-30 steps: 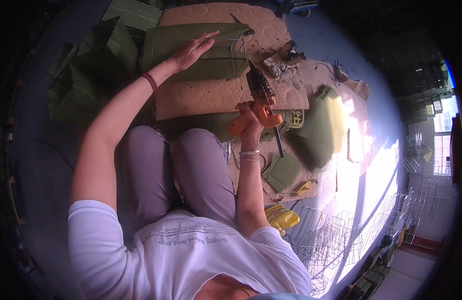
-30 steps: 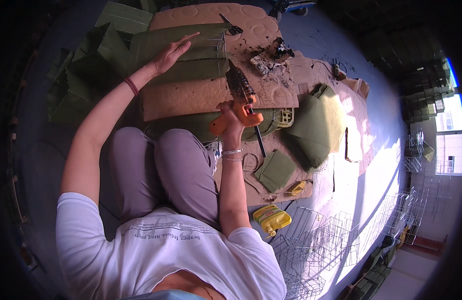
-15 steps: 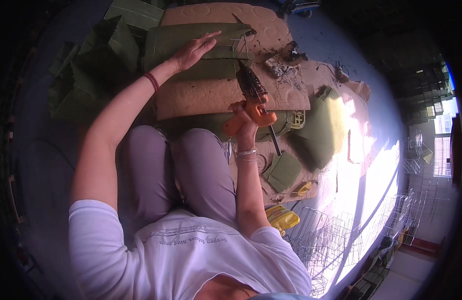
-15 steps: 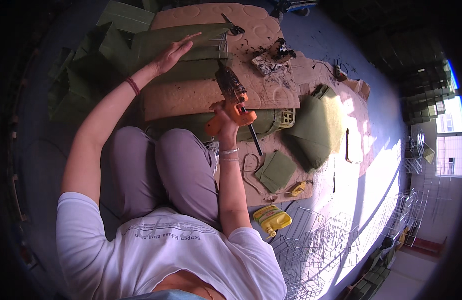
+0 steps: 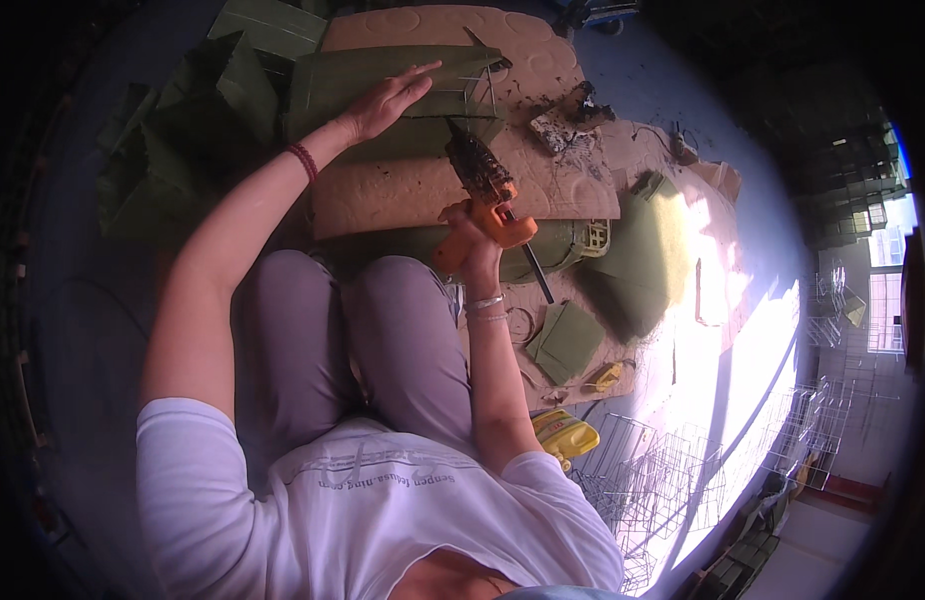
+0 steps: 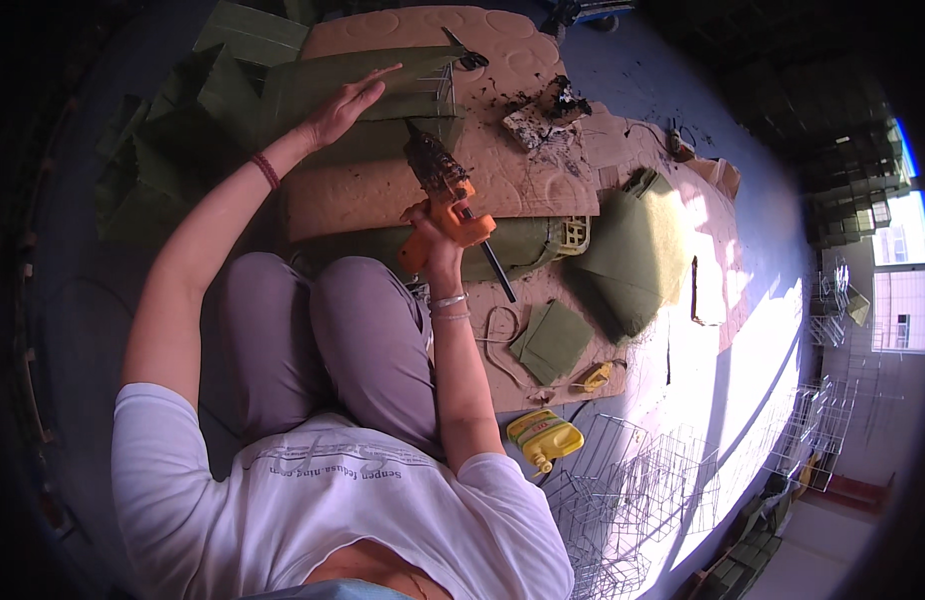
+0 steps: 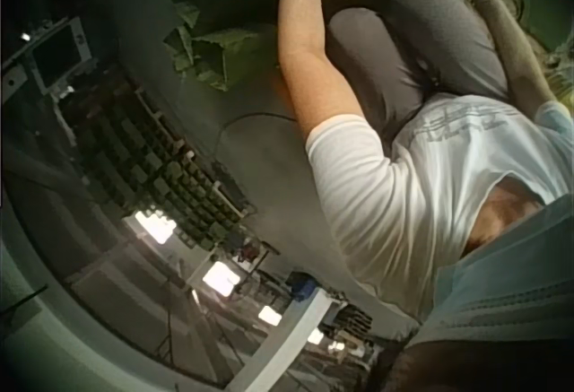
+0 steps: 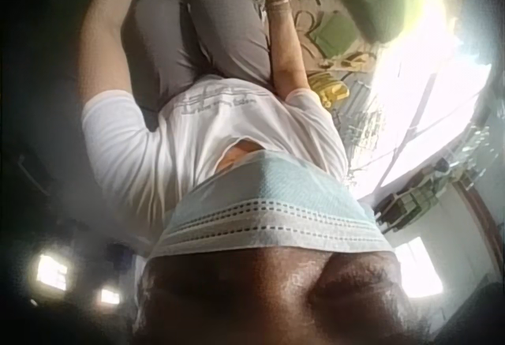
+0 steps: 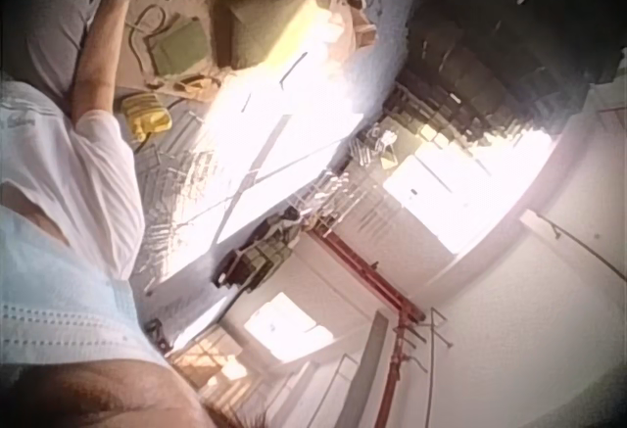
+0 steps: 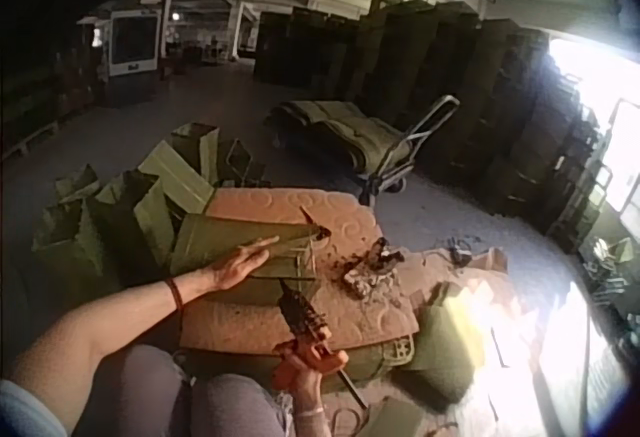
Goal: Using a hot glue gun to assemble green foam panels into rectangular boxes or containers while sitting on the floor.
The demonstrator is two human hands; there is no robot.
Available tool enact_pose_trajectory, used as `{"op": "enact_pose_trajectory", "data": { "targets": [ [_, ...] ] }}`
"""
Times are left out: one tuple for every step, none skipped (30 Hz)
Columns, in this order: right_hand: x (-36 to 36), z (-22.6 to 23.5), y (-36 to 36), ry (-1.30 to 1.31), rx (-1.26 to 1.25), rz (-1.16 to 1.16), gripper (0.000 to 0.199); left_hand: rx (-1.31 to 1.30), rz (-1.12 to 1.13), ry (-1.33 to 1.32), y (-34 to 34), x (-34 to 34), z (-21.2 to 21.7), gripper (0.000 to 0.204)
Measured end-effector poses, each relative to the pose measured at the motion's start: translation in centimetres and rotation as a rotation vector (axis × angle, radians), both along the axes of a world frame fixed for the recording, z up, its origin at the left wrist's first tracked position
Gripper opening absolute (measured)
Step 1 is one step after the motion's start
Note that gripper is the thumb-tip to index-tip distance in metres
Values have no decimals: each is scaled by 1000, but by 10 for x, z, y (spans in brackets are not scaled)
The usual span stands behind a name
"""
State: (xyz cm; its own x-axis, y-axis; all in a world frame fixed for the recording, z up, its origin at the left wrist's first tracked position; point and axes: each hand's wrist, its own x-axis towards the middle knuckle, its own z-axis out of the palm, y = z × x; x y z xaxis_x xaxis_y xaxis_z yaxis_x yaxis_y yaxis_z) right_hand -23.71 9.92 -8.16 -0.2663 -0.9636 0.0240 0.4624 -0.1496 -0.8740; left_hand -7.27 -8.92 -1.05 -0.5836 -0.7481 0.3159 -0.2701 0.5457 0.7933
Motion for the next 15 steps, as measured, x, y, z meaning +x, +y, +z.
{"op": "enact_pose_trajectory", "data": {
  "targets": [
    [0,-1,0,0,0,0,18,24,-12,2,0,1,0,57],
    [0,-1,-1,28,4,10,17,49,-25,5,0,1,1,57],
    [0,-1,-1,56,8,21,16,49,-25,5,0,0,2,57],
    [0,-1,0,56,8,21,16,63,-29,13,1,-1,2,57],
    [2,3,0,47,12,23,15,77,-31,19,1,0,2,57],
    [3,4,0,38,16,25,14,76,-31,19,1,0,2,57],
    [1,1,-1,38,15,25,14,69,-27,17,1,0,2,57],
    [-1,-1,-2,83,26,45,17,61,-25,16,1,-1,2,57],
    [-4,-3,-2,129,36,65,20,61,-26,16,1,-1,2,57],
    [-6,-5,-1,130,36,64,20,55,-28,18,1,-1,2,57],
    [-5,-4,0,117,27,64,19,50,-27,17,0,-1,2,57],
    [-5,-3,1,104,17,65,19,50,-27,17,0,-1,1,57],
    [-6,0,4,105,17,66,19,46,-27,28,1,-1,0,57],
    [-8,2,7,12,12,23,19,42,-31,41,1,-3,0,58],
    [-11,4,8,-80,6,-20,21,41,-34,44,1,-3,-1,58]
  ]
}}
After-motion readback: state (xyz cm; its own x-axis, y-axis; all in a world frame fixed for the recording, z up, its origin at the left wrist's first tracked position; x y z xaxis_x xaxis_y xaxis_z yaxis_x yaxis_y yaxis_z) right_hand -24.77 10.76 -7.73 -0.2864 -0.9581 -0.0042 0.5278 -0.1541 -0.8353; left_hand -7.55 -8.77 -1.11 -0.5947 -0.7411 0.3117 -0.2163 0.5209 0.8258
